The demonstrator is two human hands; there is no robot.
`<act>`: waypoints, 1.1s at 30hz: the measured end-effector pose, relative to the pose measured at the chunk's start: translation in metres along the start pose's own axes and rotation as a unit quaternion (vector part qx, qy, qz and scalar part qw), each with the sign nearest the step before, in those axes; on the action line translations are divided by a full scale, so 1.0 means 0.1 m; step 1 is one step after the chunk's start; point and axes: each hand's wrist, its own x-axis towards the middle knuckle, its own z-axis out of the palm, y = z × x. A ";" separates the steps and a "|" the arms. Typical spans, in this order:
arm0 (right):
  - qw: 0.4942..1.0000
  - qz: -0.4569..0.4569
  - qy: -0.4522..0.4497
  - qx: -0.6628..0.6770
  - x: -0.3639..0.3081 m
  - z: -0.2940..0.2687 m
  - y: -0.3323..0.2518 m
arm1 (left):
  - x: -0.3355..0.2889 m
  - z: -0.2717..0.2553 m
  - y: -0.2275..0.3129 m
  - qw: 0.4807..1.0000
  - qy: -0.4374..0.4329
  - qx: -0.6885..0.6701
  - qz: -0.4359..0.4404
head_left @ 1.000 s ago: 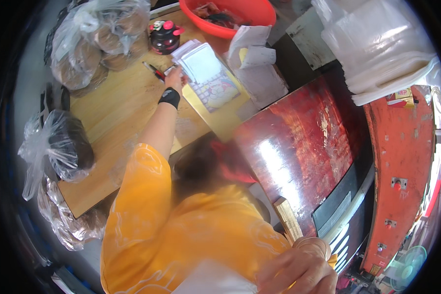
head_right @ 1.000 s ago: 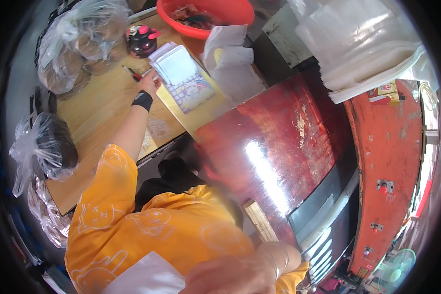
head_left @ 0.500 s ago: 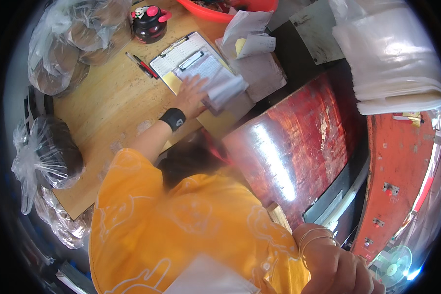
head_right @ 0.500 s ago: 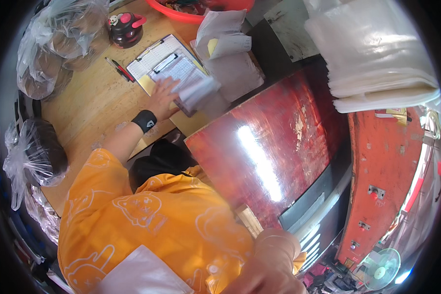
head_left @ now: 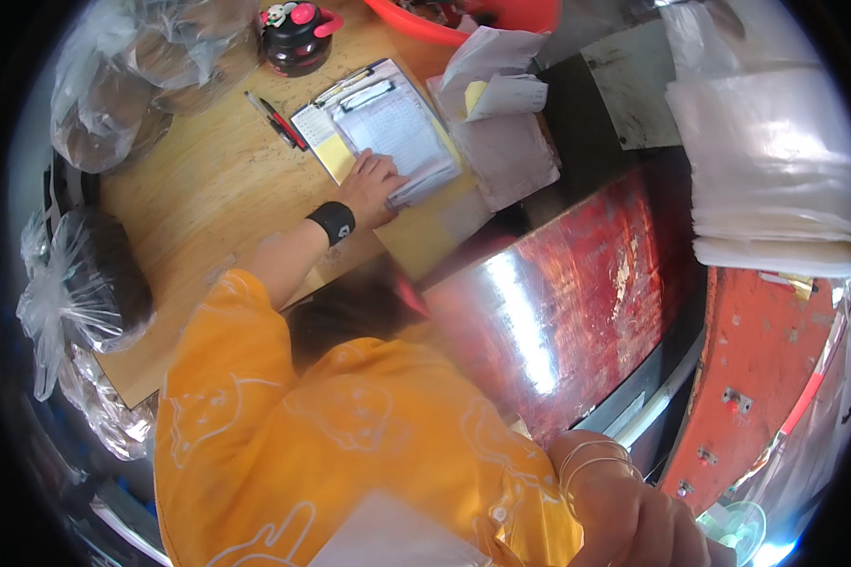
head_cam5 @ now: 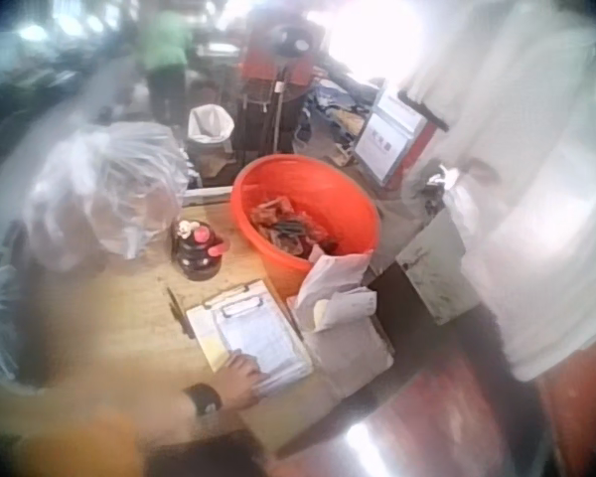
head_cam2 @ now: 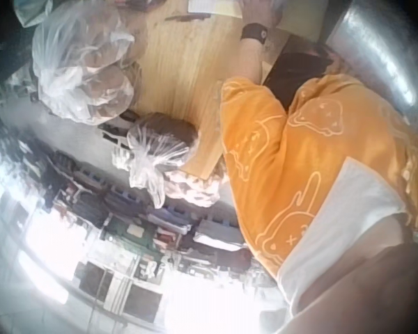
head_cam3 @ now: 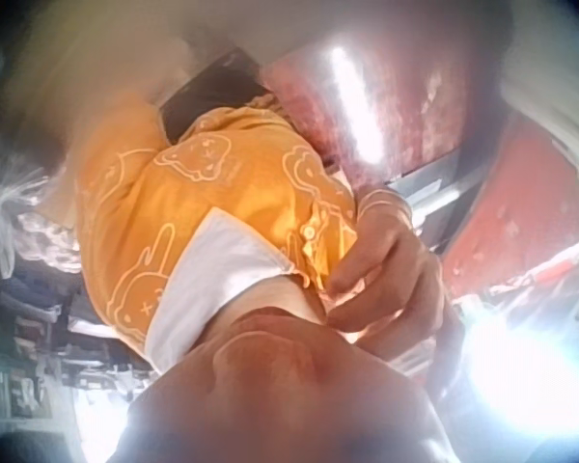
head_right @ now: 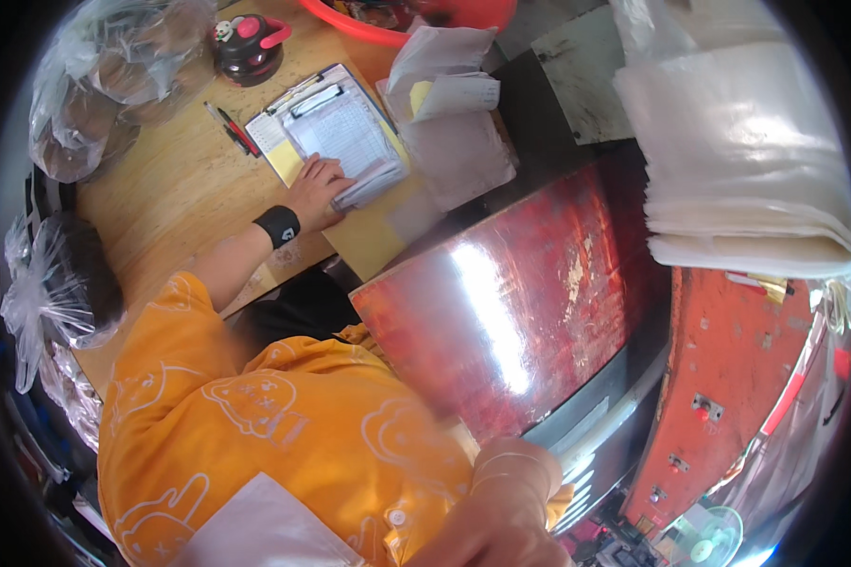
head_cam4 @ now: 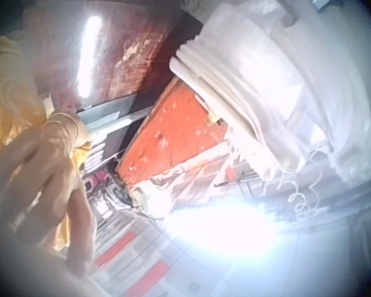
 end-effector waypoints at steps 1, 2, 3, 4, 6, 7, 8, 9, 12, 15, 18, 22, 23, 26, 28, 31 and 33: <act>1.000 0.002 0.013 -0.013 0.01 -0.01 0.01 | -0.03 -0.04 -0.06 1.000 0.005 0.000 -0.004; 1.000 0.007 0.016 -0.017 0.01 -0.04 0.01 | -0.07 -0.05 -0.09 1.000 0.000 -0.014 0.009; 1.000 0.012 0.020 -0.020 0.01 -0.06 0.02 | -0.10 -0.05 -0.11 1.000 -0.003 -0.024 0.015; 1.000 0.020 0.016 -0.016 0.02 -0.09 0.02 | -0.14 -0.04 -0.12 0.999 -0.013 -0.034 0.012; 0.999 0.029 0.012 -0.006 0.03 -0.12 0.04 | -0.19 0.03 -0.09 1.000 0.002 -0.011 -0.004; 0.999 0.032 0.012 0.000 0.03 -0.13 0.04 | -0.20 0.06 -0.08 1.000 -0.010 -0.007 -0.017; 1.000 0.019 0.018 0.000 0.03 -0.13 0.06 | -0.21 0.09 -0.06 1.000 0.005 0.006 -0.021; 1.000 0.006 0.025 0.000 0.04 -0.14 0.08 | -0.22 0.12 -0.04 1.000 0.004 0.011 -0.027; 0.997 -0.043 0.055 -0.015 0.05 -0.15 0.14 | -0.22 0.15 -0.04 0.999 0.003 0.020 -0.025; 0.998 -0.013 0.064 -0.026 0.07 -0.15 0.17 | -0.21 0.15 -0.05 0.999 0.010 0.026 -0.024; 0.995 0.010 0.090 -0.032 0.07 -0.15 0.14 | -0.21 0.15 -0.05 0.999 0.016 0.028 -0.022; 0.996 0.021 0.082 -0.022 0.05 -0.16 0.08 | -0.21 0.14 -0.04 0.999 0.008 0.023 -0.020; 0.997 0.030 0.073 -0.017 0.05 -0.18 0.07 | -0.21 0.14 -0.03 0.999 0.010 0.025 -0.017; 0.998 0.045 0.049 -0.001 0.04 -0.27 0.04 | -0.21 0.11 -0.02 0.999 0.015 0.032 -0.018; 0.997 0.065 0.016 0.027 0.05 -0.34 0.04 | -0.21 0.11 -0.01 0.999 0.017 0.030 -0.017; 0.997 0.065 0.007 0.042 0.04 -0.32 0.08 | -0.20 0.11 -0.01 0.999 0.010 0.035 -0.024; 0.998 0.043 0.033 0.026 0.04 -0.27 0.11 | -0.20 0.11 -0.01 0.999 0.014 0.037 -0.021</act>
